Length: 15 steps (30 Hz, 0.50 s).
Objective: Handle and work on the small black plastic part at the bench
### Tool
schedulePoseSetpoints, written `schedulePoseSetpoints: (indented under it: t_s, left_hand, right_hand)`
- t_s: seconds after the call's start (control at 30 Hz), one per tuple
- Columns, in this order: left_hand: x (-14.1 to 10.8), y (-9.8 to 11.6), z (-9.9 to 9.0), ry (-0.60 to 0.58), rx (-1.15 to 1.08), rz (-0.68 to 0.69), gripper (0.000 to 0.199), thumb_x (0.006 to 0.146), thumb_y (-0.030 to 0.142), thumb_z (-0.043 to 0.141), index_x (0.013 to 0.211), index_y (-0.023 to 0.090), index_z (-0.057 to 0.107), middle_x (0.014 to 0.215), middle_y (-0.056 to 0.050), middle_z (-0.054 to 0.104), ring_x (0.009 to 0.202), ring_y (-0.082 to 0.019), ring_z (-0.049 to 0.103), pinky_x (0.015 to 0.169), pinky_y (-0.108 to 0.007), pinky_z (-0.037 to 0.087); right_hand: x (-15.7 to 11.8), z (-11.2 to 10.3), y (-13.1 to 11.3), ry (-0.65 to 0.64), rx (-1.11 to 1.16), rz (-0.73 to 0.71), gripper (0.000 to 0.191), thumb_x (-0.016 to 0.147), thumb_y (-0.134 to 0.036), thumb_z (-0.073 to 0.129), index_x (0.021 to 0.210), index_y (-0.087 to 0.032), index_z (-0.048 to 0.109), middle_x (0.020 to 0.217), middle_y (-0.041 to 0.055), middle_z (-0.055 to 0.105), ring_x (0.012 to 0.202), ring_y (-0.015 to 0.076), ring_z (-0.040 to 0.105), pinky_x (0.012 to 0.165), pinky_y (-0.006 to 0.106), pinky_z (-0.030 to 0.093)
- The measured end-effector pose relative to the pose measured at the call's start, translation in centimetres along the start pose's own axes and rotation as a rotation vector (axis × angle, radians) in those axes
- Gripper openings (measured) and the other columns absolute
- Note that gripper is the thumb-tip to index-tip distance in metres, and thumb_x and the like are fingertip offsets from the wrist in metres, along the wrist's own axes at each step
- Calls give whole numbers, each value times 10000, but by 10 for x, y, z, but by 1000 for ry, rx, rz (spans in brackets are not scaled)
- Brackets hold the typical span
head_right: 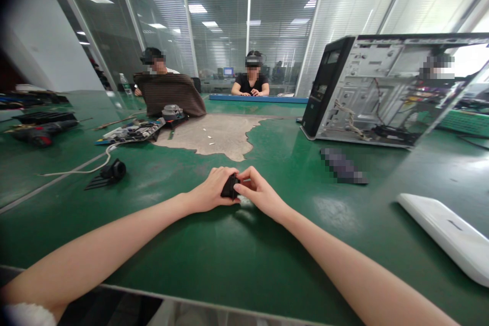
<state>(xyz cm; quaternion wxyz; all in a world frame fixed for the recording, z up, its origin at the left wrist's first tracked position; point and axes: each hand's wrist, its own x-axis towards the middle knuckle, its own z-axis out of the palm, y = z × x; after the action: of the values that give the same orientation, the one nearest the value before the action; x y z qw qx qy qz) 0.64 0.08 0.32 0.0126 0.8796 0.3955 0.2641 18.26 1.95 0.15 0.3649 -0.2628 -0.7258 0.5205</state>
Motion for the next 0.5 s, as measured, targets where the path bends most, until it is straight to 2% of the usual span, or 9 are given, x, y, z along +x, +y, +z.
schedulePoseSetpoints:
  t_s: [0.2, 0.4, 0.5]
  left_hand:
    - [0, 1, -2, -5, -1, -5, 547, 712, 445, 581, 1118, 184, 324, 1061, -82, 490, 931, -234, 452, 802, -362, 321]
    - [1, 0, 1, -4, 19, -4, 547, 701, 425, 598, 1107, 185, 321, 1029, -70, 498, 905, -226, 455, 786, -349, 323]
    - [0, -1, 2, 0, 26, 1, 557, 701, 443, 594, 1108, 180, 320, 1037, -74, 496, 912, -227, 452, 790, -349, 322]
  right_hand:
    - [1, -2, 3, -21, 7, 56, 218, 759, -315, 548, 895, -203, 421, 902, 6, 509, 820, 121, 539, 754, 289, 431]
    - [0, -4, 0, -110, 105, 12, 313, 689, -260, 640, 860, -220, 381, 891, -16, 521, 873, 126, 542, 764, 277, 427]
    - [0, -3, -1, -61, 90, 26, 254, 720, -286, 606, 841, -216, 394, 861, -19, 520, 830, 118, 542, 755, 275, 422]
